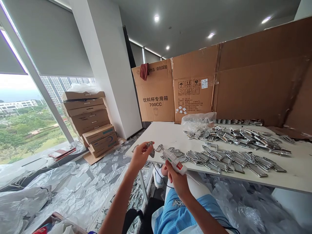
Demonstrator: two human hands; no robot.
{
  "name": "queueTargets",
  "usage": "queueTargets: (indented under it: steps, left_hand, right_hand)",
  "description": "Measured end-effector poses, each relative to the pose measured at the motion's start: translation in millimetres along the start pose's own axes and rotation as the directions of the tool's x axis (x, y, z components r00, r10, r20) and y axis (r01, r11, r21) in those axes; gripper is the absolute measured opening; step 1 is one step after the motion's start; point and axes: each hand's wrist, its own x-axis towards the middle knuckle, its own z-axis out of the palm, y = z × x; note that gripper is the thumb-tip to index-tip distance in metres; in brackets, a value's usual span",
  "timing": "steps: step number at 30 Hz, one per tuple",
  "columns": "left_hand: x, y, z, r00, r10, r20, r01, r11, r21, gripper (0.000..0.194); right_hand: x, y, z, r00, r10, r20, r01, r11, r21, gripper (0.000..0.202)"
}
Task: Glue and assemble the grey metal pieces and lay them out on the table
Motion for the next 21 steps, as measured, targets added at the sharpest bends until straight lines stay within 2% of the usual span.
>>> queueTargets:
  steps: [4, 12, 21]
  left_hand:
    - [-4.5, 3.2, 4.3, 0.992, -0.067, 0.107, 0.072, 0.997, -0.042, 0.050]
    - [-8.5, 8.9, 6.8, 0.995, -0.081, 0.063, 0.082, 0.996, -0.021, 0.046]
    - [-10.2, 15.4, 10.8, 0.992, -0.102, 0.075, 0.105, 0.994, -0.035, 0.042]
  right_hand:
    - [1.9, 0.6, -0.8, 1.000, 0.002, -0.029, -0.003, 1.000, -0.013, 0.052]
    - [0.2, -9.1, -0.1, 0.999, 0.041, -0.001, -0.041, 0.997, -0.060, 0.055]
    - [2.7, -3.5, -1.7, 0.997, 0.067, 0.031, -0.062, 0.987, -0.151, 0.055]
